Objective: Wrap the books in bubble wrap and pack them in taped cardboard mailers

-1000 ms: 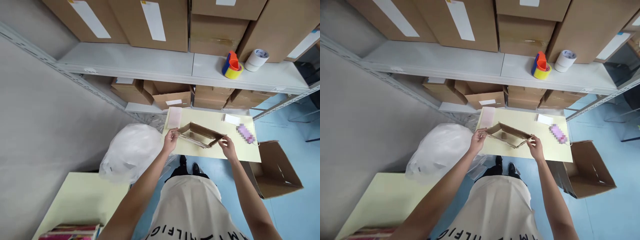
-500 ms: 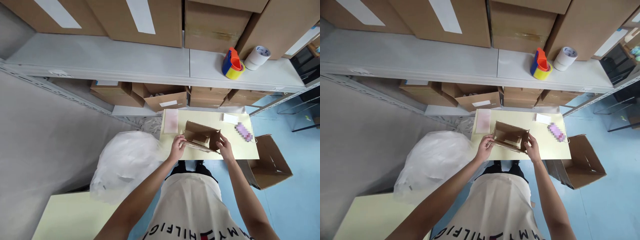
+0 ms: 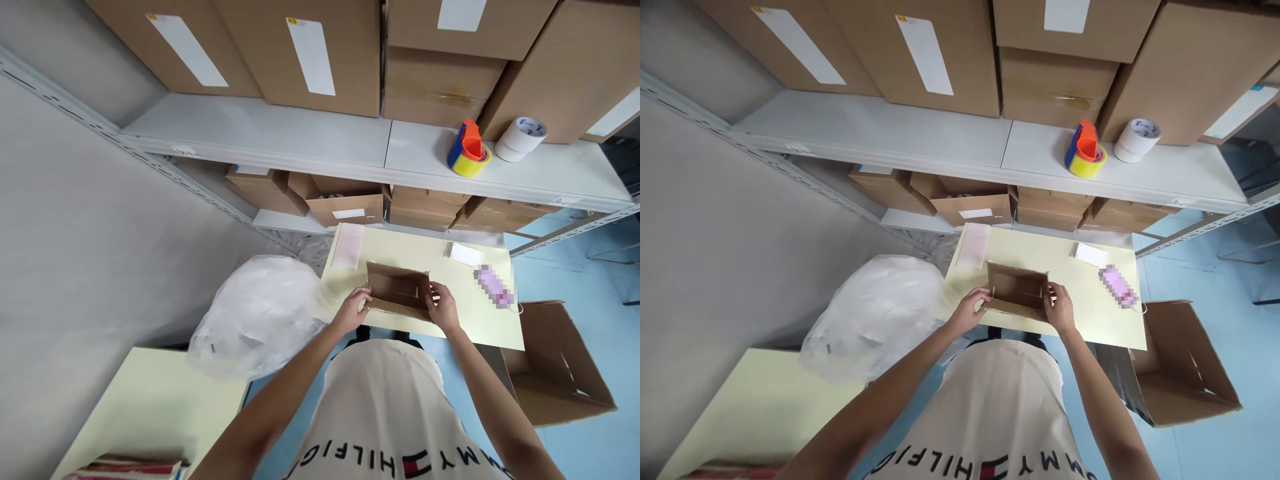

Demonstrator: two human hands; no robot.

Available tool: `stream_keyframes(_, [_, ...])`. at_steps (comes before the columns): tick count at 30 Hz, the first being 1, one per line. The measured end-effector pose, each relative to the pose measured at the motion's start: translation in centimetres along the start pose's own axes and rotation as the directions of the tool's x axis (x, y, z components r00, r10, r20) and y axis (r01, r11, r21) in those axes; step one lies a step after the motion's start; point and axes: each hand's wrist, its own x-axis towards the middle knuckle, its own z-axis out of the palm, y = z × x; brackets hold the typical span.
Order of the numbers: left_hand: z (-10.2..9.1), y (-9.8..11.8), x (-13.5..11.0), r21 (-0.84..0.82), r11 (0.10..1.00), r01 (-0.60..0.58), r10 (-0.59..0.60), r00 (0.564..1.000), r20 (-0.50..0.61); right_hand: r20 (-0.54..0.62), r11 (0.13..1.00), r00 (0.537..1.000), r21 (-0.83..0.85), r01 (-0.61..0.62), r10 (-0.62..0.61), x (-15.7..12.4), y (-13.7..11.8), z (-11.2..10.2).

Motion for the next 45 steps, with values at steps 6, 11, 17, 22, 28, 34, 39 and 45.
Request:
stream_keyframes(6, [-0.5, -0.4, 0.4, 0.048, 0.999, 0.016, -0.022, 0.993, 0.116, -0.007, 0.961, 0.992, -0.250, 0.118, -0.124, -0.1, 0.4, 1.6])
stream_keyframes(11, [-0.9, -0.4, 1.2, 0.078, 0.997, 0.012, -0.024, 0.988, 0.155, 0.119, 0.899, 0.988, -0.416, 0.137, -0.095, 0.1, -0.6, 2.4])
stream_keyframes(17, [-1.9, 0.0, 1.4, 0.059, 0.998, 0.032, -0.041, 0.987, 0.158, 0.349, 0.934, 0.901, -0.147, 0.324, -0.258, 0.9, 0.9, -0.2])
stream_keyframes(22, [-2.8, -0.1, 1.4, 0.043, 0.999, 0.014, -0.020, 0.986, 0.163, 0.434, 0.900, 0.833, -0.099, 0.424, -0.344, -1.4, 3.5, -2.0])
stream_keyframes(28, [-2.8, -0.5, 1.9, 0.038, 0.998, 0.042, -0.047, 0.988, 0.148, 0.366, 0.968, 0.903, -0.026, 0.250, -0.224, -3.5, 4.6, -0.4])
stream_keyframes(34, [-0.3, -2.2, 2.6, -0.060, 0.986, 0.157, -0.162, 0.983, -0.085, 0.102, 0.997, 0.994, 0.060, 0.045, -0.051, -1.6, 3.5, 1.7])
stream_keyframes(39, [1.5, -2.7, 2.3, -0.208, 0.935, 0.288, -0.318, 0.939, -0.128, -0.002, 0.997, 1.000, 0.082, 0.008, -0.008, -0.8, 3.1, 1.4])
stream_keyframes(45, [1.3, -1.2, 3.8, -0.184, 0.924, 0.337, -0.340, 0.940, 0.015, 0.096, 0.995, 0.994, 0.083, -0.058, 0.050, -0.4, 3.4, 1.2])
